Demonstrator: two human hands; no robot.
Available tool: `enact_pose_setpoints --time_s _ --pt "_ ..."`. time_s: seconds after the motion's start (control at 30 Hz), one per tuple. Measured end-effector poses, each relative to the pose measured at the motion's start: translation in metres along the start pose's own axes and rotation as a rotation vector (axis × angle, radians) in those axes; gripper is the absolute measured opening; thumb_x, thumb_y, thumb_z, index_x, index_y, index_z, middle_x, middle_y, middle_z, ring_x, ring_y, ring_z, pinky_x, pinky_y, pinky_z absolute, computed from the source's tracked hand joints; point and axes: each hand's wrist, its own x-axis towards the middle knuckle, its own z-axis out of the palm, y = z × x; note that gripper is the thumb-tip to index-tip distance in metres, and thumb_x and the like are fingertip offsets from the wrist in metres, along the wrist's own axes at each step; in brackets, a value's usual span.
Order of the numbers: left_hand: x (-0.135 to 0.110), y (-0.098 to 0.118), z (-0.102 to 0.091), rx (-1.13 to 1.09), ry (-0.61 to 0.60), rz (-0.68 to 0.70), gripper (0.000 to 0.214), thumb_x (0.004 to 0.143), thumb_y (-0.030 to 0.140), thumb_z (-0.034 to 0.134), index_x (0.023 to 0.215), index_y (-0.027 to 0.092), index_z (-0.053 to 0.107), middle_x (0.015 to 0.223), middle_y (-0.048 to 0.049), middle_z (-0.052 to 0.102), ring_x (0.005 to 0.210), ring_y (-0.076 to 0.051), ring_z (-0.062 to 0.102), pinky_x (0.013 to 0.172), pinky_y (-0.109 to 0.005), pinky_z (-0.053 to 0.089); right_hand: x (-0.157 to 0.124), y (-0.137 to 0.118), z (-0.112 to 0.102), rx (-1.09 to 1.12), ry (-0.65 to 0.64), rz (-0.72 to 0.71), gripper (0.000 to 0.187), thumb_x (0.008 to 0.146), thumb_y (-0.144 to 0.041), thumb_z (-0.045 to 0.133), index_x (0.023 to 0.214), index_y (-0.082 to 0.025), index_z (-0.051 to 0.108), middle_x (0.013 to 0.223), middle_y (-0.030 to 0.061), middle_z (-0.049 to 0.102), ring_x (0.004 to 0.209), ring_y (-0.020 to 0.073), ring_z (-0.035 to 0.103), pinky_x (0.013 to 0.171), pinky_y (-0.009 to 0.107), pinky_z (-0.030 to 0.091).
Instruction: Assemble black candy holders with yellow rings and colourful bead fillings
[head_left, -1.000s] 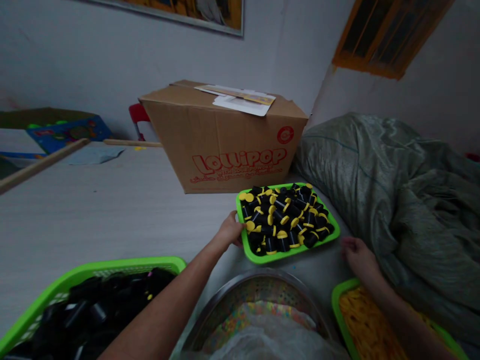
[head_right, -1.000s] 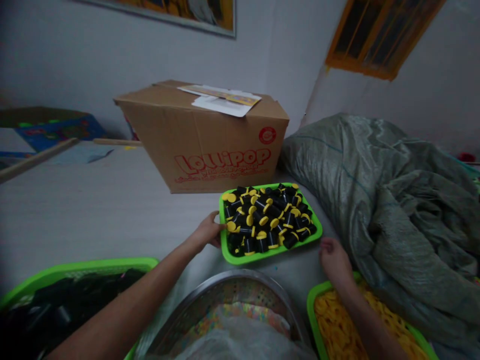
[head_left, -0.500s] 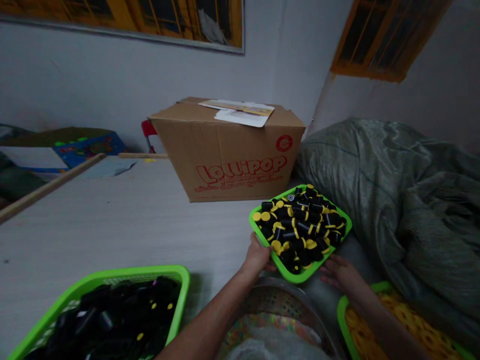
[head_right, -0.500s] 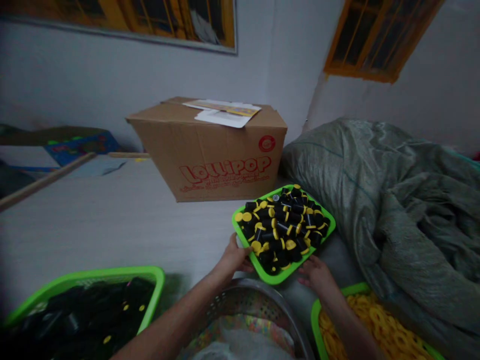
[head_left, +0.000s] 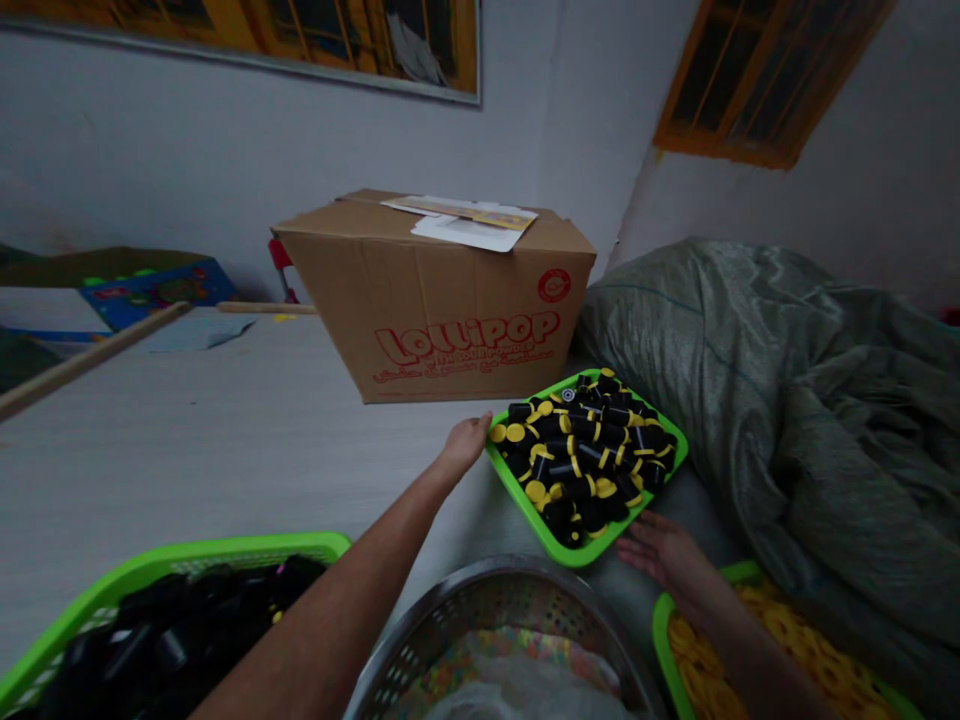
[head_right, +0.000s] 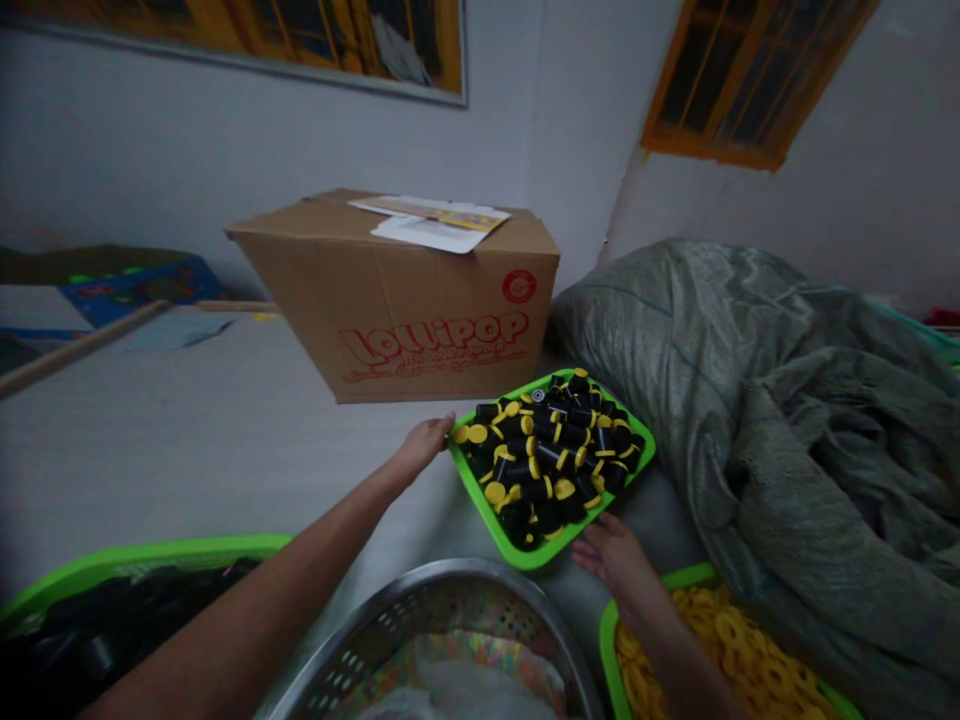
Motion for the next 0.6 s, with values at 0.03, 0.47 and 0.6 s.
enact_pose_setpoints --time_s 0.03,0.47,0.6 --pt "-0.001 0.001 0.001 0.032 -0.002 0.005 0.041 0.088 0.038 0.040 0.057 0.016 0.058 0.060 -0.0115 0.062 0.079 -0.027 0.062 0.067 -0.031 0.043 0.000 0.000 -0.001 -0.004 -0.007 0.000 0.034 0.064 -0.023 0.072 0.095 -0.017 0.061 0.097 0.0106 0.070 0.081 0.0223 0.068 0.075 0.034 0.055" --pt "-0.058 -0.010 0.021 -0.078 -0.013 -0.041 0.043 0.087 0.041 0.031 0.065 0.015 0.057 0.073 -0.0135 0.066 0.077 -0.025 0.064 0.066 -0.031 0.046 0.009 -0.018 -0.021 -0.140 0.208 0.067 0.006 0.067 -0.019 0.061 0.073 -0.020 0.060 0.066 0.0044 0.068 0.052 0.0150 0.061 0.058 0.028 0.050" --pt "-0.076 -0.019 0.022 -0.189 -0.049 -0.091 0.041 0.087 0.040 0.028 0.083 0.011 0.058 0.088 -0.0141 0.068 0.077 -0.021 0.066 0.064 -0.028 0.049 0.012 -0.023 -0.038 -0.160 0.261 0.107 0.010 0.063 -0.016 0.061 0.071 -0.020 0.058 0.061 0.0047 0.066 0.047 0.0174 0.059 0.055 0.031 0.049"
